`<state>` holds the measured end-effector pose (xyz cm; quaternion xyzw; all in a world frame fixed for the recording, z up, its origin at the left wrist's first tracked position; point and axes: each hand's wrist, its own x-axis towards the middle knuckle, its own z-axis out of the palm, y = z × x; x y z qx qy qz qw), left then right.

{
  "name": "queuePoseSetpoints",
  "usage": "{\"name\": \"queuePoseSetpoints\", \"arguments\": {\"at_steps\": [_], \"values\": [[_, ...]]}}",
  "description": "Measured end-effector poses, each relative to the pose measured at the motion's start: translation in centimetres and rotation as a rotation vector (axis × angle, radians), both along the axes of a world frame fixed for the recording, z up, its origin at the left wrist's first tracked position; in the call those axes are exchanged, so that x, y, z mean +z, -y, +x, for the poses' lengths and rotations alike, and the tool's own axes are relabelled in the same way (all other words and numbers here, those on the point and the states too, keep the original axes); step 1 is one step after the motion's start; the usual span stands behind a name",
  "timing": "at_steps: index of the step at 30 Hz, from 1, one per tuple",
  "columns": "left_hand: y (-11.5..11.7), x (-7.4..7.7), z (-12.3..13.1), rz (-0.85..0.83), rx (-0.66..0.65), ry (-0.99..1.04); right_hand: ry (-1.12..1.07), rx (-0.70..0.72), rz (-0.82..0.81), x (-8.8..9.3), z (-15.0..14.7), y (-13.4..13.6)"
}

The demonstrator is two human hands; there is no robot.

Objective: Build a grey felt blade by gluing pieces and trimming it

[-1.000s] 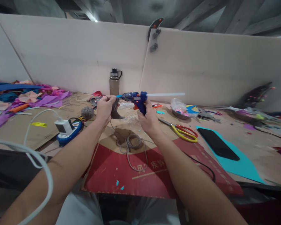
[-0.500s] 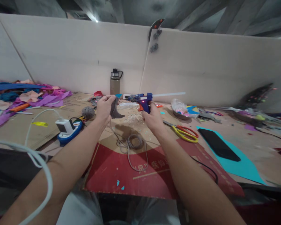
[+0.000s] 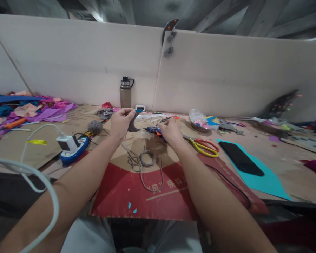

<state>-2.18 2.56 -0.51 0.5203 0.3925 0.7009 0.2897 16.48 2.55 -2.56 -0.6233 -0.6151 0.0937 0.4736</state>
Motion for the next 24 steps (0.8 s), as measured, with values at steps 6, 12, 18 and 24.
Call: {"name": "queuePoseSetpoints", "arguments": {"at_steps": [6,12,18,24], "values": [[1.5,0.1,1.7,0.073,0.049,-0.219,-0.197,0.356,0.155,1.4,-4.8,1.8],[1.5,0.0,2.3,-0.018,-0.076,-0.075,-0.2,0.368,0.146,1.3,-4.6,1.7],[1.2,-0.1,2.1,-0.06,-0.138,0.033,-0.327,0.379,0.213,1.3,-4.0,1.8],[1.0,-0.4,2.1,-0.104,-0.183,0.069,-0.571,0.448,0.144,1.1,-4.8,1.8]]}}
